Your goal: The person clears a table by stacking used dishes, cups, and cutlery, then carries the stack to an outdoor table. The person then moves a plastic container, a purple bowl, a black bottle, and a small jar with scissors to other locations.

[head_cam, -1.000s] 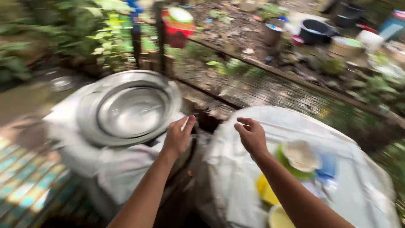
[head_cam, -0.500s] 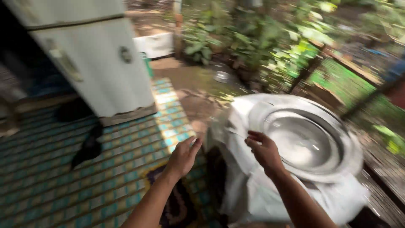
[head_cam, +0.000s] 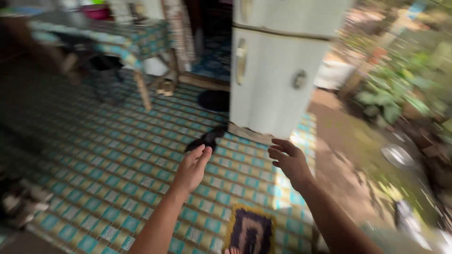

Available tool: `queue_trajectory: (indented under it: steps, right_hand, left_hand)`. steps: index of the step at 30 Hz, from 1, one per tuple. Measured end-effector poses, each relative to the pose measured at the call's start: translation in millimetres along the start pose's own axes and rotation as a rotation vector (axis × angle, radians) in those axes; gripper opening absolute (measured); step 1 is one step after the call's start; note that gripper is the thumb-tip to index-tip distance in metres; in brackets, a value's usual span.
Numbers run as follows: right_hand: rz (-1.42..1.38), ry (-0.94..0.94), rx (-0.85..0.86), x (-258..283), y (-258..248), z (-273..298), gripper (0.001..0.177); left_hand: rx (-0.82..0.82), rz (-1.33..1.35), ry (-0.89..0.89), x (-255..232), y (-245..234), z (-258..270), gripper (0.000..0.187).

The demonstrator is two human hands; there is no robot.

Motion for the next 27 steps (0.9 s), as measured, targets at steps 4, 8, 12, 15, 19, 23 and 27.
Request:
queue_trajectory:
  steps: [4,8,12,15,19,23,27]
  right_hand:
    - [0.045,-0.04,0.147,72.1,88.5,-66.8,0.048]
    - [0.145,-0.066,0.318,109.0,187.1,-138.0,0.047]
    - [0.162,-0.035,0.562,126.4,307.6,-181.0,0.054]
    - [0.163,-0.058,0.655,144.4,397.0,-196.5,0.052]
    - [0.176,-0.066,0.777,165.6,518.0,-229.0,0.053]
    - [0.227,-0.022,0.834,205.9,615.7,-235.3,0.053]
    - [0.247,-0.043,0.881,229.5,707.4,-259.9,0.05]
  left_hand:
    - [-0.168,-0.029,-0.088,6.8,-58.5,-50.5,0.096]
    - [-0.348,0.002,-0.166,14.6,-117.6,-81.0,0.096]
    - [-0.567,0.05,-0.203,86.6,-184.6,-120.8,0.086]
    - [-0.583,0.039,-0.285,83.3,-234.2,-141.1,0.087]
    - [-0.719,0.042,-0.297,132.6,-319.1,-200.3,0.076]
    - [-0.734,-0.01,-0.35,139.3,-404.6,-236.0,0.076]
    - [-0.764,-0.032,-0.353,131.4,-479.0,-265.0,0.076]
Point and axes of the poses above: each hand's wrist, its own z-axis away from the middle knuckle, its own y-axis out of the palm, x = y × z, the point moved 4 cm from there along -z, towards the middle knuckle, and after that the axes turned 10 degrees about y, right-handed, at the moved point
